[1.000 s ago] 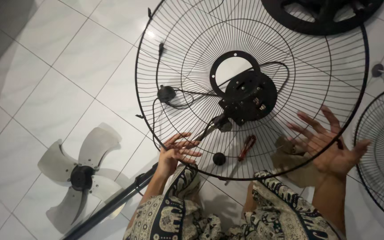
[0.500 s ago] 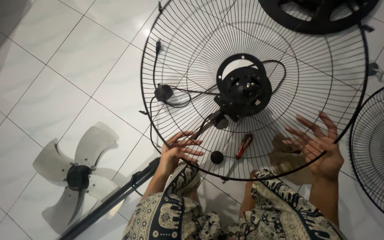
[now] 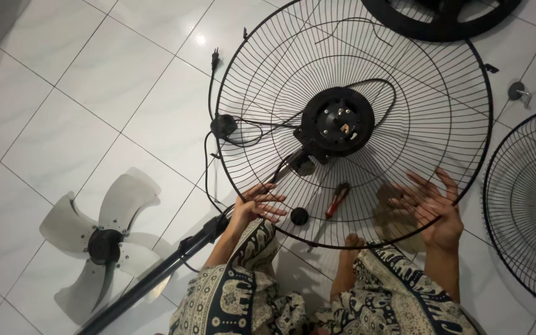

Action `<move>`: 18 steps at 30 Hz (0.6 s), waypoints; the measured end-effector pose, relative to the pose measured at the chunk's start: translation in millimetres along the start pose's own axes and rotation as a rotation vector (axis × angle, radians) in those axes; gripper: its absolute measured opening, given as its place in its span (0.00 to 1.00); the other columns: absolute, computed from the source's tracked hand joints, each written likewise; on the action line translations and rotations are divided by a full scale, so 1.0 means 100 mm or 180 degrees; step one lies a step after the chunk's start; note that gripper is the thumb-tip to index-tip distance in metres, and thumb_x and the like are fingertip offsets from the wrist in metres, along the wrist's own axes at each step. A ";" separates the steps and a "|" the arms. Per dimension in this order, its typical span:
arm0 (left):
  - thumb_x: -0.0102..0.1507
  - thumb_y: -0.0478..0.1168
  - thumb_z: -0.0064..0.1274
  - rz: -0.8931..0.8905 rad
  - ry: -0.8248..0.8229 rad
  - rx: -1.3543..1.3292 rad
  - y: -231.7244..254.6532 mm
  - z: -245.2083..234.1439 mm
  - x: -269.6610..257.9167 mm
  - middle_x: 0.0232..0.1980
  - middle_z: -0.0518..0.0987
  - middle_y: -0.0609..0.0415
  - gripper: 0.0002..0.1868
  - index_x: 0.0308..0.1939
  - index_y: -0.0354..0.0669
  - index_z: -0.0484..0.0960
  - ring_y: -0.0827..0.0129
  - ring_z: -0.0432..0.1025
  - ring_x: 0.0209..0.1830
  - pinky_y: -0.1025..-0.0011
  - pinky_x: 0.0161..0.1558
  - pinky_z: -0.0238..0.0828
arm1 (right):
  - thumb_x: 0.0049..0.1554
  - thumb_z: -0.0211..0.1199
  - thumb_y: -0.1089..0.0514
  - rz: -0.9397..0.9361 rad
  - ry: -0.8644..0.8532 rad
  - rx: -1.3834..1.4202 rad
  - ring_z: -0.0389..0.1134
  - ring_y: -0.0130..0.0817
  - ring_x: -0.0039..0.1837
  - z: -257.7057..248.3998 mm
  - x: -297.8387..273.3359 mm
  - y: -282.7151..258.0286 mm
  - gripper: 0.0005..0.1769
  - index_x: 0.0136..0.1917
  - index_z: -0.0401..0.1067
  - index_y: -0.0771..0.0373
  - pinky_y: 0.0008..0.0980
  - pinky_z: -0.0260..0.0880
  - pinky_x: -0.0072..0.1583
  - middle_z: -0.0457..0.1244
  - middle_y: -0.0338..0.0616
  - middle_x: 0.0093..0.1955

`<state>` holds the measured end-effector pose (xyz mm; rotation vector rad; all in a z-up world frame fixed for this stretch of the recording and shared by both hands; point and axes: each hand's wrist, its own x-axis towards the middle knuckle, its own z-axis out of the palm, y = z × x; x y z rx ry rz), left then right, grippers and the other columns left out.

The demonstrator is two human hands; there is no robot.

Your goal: The person sits on a tiled floor and uses a screwdriver to work on the internal components of an electric fan motor. They repeatedly tighten and loosen screws on the motor housing while handling the fan's power cord and cage.

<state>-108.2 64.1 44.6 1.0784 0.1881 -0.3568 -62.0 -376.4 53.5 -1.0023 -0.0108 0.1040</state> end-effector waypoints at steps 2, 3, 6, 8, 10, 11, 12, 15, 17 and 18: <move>0.50 0.31 0.39 -0.0038 -0.0073 -0.0012 -0.02 -0.02 0.04 0.55 0.80 0.25 0.40 0.68 0.19 0.65 0.43 0.82 0.41 0.58 0.39 0.85 | 0.57 0.43 0.61 -0.0020 0.0002 -0.0042 0.56 0.80 0.74 0.03 0.00 -0.03 0.39 0.82 0.46 0.55 0.74 0.66 0.63 0.50 0.79 0.77; 0.50 0.31 0.39 -0.0048 -0.0061 -0.0023 -0.03 -0.04 0.04 0.55 0.80 0.25 0.39 0.68 0.19 0.65 0.43 0.83 0.42 0.58 0.39 0.85 | 0.57 0.43 0.62 -0.0012 0.0026 -0.0082 0.56 0.79 0.74 0.04 -0.01 -0.05 0.39 0.82 0.46 0.55 0.74 0.66 0.63 0.50 0.79 0.77; 0.52 0.31 0.38 -0.0137 0.0031 -0.0037 -0.05 -0.07 0.08 0.54 0.80 0.25 0.37 0.68 0.20 0.65 0.44 0.83 0.41 0.59 0.38 0.85 | 0.57 0.43 0.63 -0.0002 0.0031 -0.0132 0.57 0.79 0.74 0.07 -0.03 -0.08 0.39 0.82 0.45 0.55 0.72 0.67 0.63 0.51 0.79 0.76; 0.54 0.31 0.38 -0.0264 0.0187 -0.0023 -0.06 -0.10 0.11 0.53 0.80 0.24 0.35 0.68 0.20 0.65 0.44 0.83 0.40 0.61 0.36 0.84 | 0.57 0.44 0.63 -0.0005 0.0036 -0.0141 0.57 0.79 0.73 0.11 -0.03 -0.09 0.40 0.82 0.45 0.55 0.72 0.67 0.63 0.51 0.79 0.76; 0.55 0.33 0.39 -0.0167 0.0151 -0.0030 -0.06 -0.12 0.11 0.53 0.80 0.25 0.35 0.67 0.20 0.65 0.44 0.83 0.40 0.60 0.34 0.84 | 0.57 0.45 0.63 -0.0016 0.0069 -0.0151 0.57 0.78 0.74 0.16 -0.03 -0.09 0.40 0.81 0.45 0.54 0.71 0.67 0.64 0.51 0.79 0.76; 0.56 0.34 0.39 -0.0116 0.0128 -0.0032 -0.05 -0.12 0.12 0.53 0.81 0.26 0.35 0.67 0.20 0.65 0.44 0.83 0.40 0.60 0.34 0.84 | 0.56 0.45 0.63 -0.0022 0.0040 -0.0111 0.57 0.78 0.74 0.19 -0.02 -0.10 0.40 0.82 0.46 0.54 0.71 0.67 0.64 0.51 0.78 0.76; 0.53 0.33 0.40 -0.0027 0.0029 -0.0083 -0.03 -0.13 0.12 0.54 0.81 0.26 0.36 0.67 0.20 0.65 0.44 0.83 0.40 0.59 0.34 0.84 | 0.56 0.45 0.63 -0.0029 0.0011 -0.0070 0.57 0.78 0.73 0.21 -0.02 -0.12 0.41 0.82 0.46 0.54 0.71 0.67 0.64 0.51 0.78 0.76; 0.49 0.33 0.44 0.0225 -0.0142 -0.0170 0.08 -0.17 0.07 0.54 0.81 0.26 0.40 0.67 0.18 0.66 0.43 0.83 0.41 0.58 0.35 0.84 | 0.55 0.46 0.64 -0.0152 -0.0124 -0.0081 0.58 0.78 0.74 0.32 -0.01 -0.19 0.43 0.83 0.46 0.55 0.71 0.68 0.64 0.51 0.77 0.77; 0.50 0.35 0.45 0.0429 -0.0085 -0.0138 0.21 -0.19 0.02 0.53 0.82 0.26 0.40 0.66 0.17 0.67 0.42 0.83 0.41 0.57 0.35 0.84 | 0.54 0.46 0.64 -0.0234 -0.0286 -0.0127 0.58 0.78 0.73 0.44 0.06 -0.28 0.44 0.83 0.46 0.55 0.70 0.69 0.64 0.51 0.76 0.77; 0.49 0.34 0.46 0.0464 -0.0066 -0.0242 0.29 -0.19 0.00 0.55 0.80 0.24 0.41 0.67 0.18 0.66 0.41 0.81 0.45 0.54 0.42 0.84 | 0.54 0.46 0.64 -0.0262 -0.0390 -0.0147 0.58 0.78 0.73 0.52 0.13 -0.34 0.44 0.83 0.46 0.54 0.70 0.69 0.64 0.51 0.76 0.76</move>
